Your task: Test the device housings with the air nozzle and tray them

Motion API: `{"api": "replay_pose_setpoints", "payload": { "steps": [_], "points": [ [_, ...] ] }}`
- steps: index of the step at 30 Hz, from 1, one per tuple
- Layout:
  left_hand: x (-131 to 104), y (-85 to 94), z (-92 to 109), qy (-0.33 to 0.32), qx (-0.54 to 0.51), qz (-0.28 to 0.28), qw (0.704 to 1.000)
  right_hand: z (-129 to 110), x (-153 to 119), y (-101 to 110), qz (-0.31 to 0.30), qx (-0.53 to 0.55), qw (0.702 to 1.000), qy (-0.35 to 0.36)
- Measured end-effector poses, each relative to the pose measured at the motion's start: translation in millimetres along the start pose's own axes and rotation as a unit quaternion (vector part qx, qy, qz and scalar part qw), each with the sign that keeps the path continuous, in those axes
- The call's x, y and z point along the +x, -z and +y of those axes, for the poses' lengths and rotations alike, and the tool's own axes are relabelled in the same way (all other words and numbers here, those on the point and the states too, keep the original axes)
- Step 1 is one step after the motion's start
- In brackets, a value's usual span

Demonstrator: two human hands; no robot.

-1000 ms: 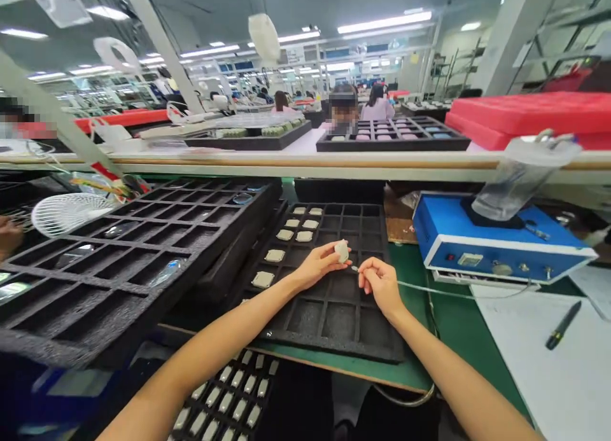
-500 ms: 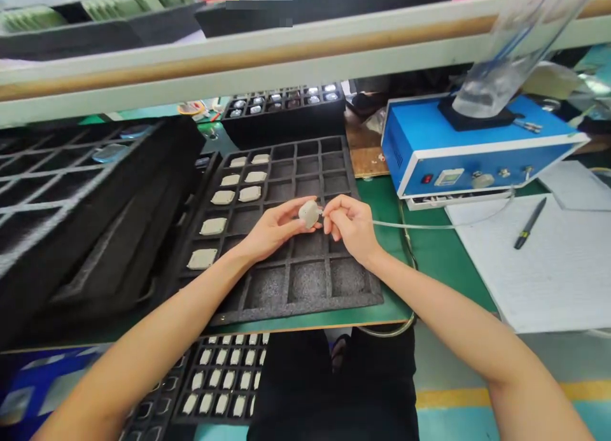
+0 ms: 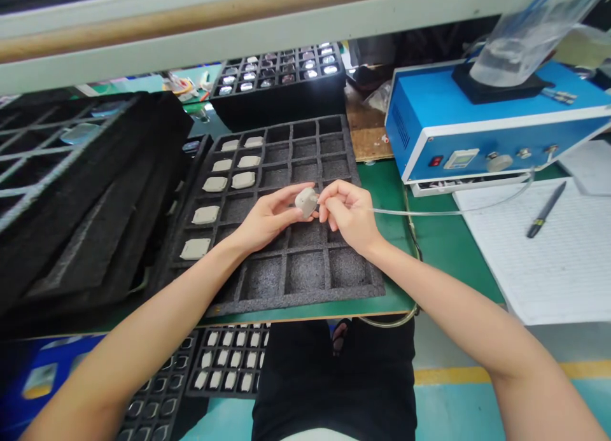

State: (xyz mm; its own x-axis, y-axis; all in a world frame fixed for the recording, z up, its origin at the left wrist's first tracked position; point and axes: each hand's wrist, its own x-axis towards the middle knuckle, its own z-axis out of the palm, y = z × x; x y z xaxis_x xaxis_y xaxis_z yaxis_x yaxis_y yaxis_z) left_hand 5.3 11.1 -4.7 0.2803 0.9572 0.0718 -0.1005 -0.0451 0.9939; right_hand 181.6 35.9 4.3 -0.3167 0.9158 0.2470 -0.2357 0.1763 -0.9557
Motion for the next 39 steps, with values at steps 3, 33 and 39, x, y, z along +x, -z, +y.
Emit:
{"api": "replay_pose_setpoints", "payload": {
  "steps": [3,33,39],
  "points": [
    [0,0.0,0,-0.001,-0.007,-0.006,1.000,0,0,0,0.002,0.001,1.000,0.003],
    [0,-1.4,10,0.059,0.041,0.021,0.997,2,4,-1,-0.002,0.054,0.998,-0.017],
    [1,-2.7,10,0.053,0.047,0.026,0.997,3,3,-2,-0.003,0.055,0.998,-0.018]
  ]
}}
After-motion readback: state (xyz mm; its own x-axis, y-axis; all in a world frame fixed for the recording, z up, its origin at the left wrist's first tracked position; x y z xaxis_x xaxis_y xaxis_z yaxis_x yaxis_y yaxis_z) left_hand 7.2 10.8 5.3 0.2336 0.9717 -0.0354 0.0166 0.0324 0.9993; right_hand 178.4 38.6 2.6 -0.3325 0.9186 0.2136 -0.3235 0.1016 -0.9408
